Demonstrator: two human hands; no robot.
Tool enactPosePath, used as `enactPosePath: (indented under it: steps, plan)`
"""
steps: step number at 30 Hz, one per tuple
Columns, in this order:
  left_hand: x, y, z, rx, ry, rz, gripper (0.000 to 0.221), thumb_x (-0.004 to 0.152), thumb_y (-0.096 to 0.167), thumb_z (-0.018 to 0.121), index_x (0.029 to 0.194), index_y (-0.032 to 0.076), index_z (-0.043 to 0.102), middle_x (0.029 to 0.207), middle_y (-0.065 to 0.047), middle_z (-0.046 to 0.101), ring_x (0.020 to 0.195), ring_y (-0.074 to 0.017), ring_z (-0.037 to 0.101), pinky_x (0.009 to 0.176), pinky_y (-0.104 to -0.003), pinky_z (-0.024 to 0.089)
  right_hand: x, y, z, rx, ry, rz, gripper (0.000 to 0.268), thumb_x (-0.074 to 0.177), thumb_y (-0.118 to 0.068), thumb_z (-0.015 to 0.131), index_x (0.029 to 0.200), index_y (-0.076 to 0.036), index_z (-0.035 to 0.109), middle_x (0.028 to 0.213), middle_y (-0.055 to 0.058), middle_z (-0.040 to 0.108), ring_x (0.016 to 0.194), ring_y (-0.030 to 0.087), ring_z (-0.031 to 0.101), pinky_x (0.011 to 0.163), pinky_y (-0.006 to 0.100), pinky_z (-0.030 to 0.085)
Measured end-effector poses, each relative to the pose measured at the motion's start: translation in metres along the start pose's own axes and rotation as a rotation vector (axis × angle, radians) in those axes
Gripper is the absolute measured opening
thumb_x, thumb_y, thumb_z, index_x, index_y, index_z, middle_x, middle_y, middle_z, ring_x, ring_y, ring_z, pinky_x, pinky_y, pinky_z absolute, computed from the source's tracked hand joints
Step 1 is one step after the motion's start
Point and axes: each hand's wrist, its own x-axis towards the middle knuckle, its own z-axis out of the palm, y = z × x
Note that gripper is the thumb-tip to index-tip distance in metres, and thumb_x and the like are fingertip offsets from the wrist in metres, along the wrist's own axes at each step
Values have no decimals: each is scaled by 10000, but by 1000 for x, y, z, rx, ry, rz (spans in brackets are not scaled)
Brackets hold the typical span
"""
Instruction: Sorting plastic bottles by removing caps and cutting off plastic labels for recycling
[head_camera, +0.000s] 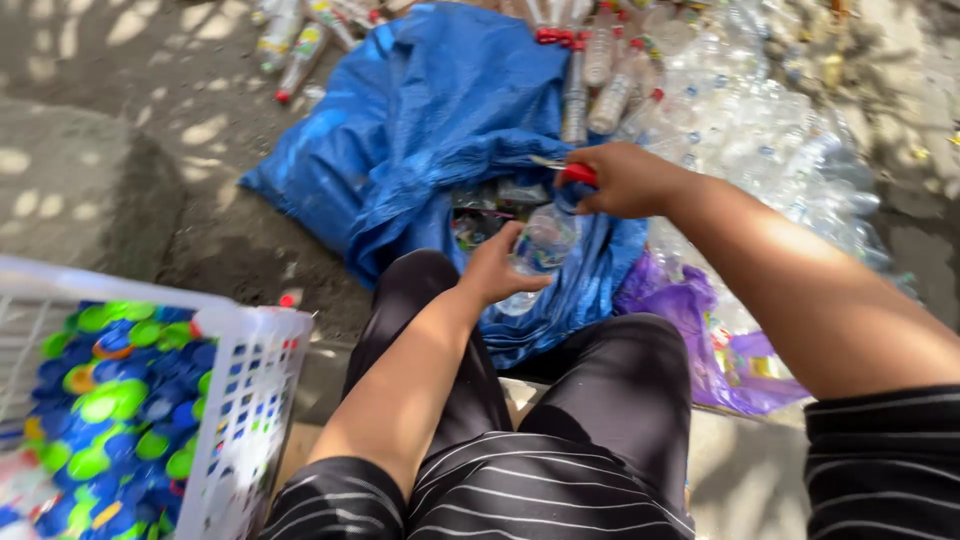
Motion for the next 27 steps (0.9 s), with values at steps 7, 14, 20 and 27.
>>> enactPosePath:
  steps: [7,14,20,27]
  plan:
    - [-2,12,0,-146,207,99,759,588,356,887,1245,150,566,1155,-86,738,1029,-306,723,906,-402,526,-15,-76,-7,409,140,22,416,802,-61,805,1196,8,690,1013,189,726,478,223,491,423,343,371]
    - [-11,3,-31,-337,395,-41,1093,569,391,851,1491,11,403,1462,-151,531,1304,-290,561,1095,-378,444,-35,-245,31,699,-172,-241,408,754,-95,805,1146,-8,735,1008,94,749,773,179,651,723,292,536]
    - [-18,16,-45,-428,675,5,962,640,410,821,1412,19,400,1304,-150,588,1132,-284,631,980,-380,505,-42,-292,41,899,-186,-644,649,859,-350,701,1403,-35,541,1250,110,701,525,72,500,448,194,415]
    - [-11,16,-72,-530,991,33,819,724,433,787,1321,29,398,1119,-150,655,932,-279,712,845,-384,577,-56,-167,74,1064,-4,-411,455,931,-171,583,1320,65,572,1119,192,713,481,93,446,424,204,371]
